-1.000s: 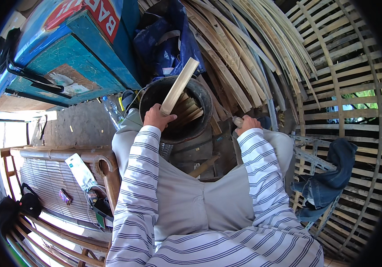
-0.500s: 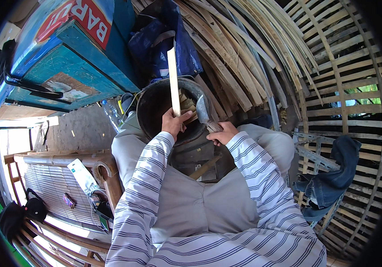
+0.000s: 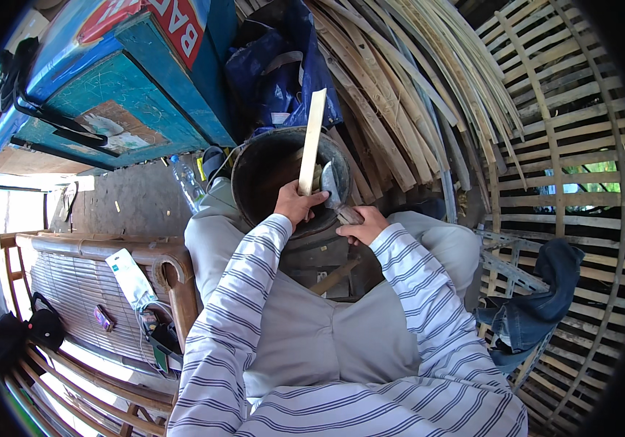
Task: The person uses a knife to shave and smooth thin strips of wood or bamboo, placing the finished strips into a bucket.
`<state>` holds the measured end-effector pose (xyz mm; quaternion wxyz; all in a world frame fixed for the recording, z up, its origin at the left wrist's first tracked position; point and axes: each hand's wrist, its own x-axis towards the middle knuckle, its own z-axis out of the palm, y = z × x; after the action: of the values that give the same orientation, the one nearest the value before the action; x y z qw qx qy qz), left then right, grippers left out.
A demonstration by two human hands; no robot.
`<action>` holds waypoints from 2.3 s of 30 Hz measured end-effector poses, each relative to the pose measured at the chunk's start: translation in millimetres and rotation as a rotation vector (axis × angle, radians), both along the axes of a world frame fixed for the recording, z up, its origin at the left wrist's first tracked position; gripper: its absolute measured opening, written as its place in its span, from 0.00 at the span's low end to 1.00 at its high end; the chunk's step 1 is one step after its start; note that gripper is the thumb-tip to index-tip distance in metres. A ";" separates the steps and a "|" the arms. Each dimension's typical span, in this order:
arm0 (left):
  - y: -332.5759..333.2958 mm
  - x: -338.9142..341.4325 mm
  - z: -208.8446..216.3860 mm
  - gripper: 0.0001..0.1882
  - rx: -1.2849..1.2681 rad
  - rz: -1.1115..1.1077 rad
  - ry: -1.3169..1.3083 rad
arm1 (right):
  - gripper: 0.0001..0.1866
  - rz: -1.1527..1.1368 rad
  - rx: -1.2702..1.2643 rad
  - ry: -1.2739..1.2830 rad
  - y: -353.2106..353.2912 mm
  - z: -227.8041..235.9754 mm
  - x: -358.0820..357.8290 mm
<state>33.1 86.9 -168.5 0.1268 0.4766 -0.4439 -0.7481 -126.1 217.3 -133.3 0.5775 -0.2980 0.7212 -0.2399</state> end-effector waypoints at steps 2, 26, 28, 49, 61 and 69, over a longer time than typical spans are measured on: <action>0.7 0.8 4.3 0.23 -0.060 -0.042 -0.051 | 0.17 -0.003 -0.032 0.061 -0.5 -2.8 -2.1; 4.5 -18.0 -19.5 0.17 -0.014 -0.308 -0.201 | 0.31 -0.375 -0.042 0.482 8.6 -26.0 -45.1; 4.1 -12.2 -38.1 0.14 -0.086 -0.307 -0.124 | 0.31 -0.452 -0.004 0.336 4.2 -13.1 -41.6; -0.6 -6.6 -48.7 0.13 -0.052 -0.401 -0.041 | 0.30 -0.213 -0.131 0.627 -1.4 -21.9 -32.8; 4.9 -5.7 -27.3 0.15 0.417 -0.427 0.151 | 0.28 -0.142 -0.019 0.706 -8.0 5.1 -14.9; 9.2 -11.6 -31.8 0.10 0.466 -0.250 0.128 | 0.30 -0.270 0.055 0.214 -5.5 -0.9 -25.5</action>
<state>21.5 96.1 -200.2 -0.0519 0.3861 -0.3063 -0.8686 -151.6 211.8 -134.2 0.4681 -0.2065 0.8182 -0.2624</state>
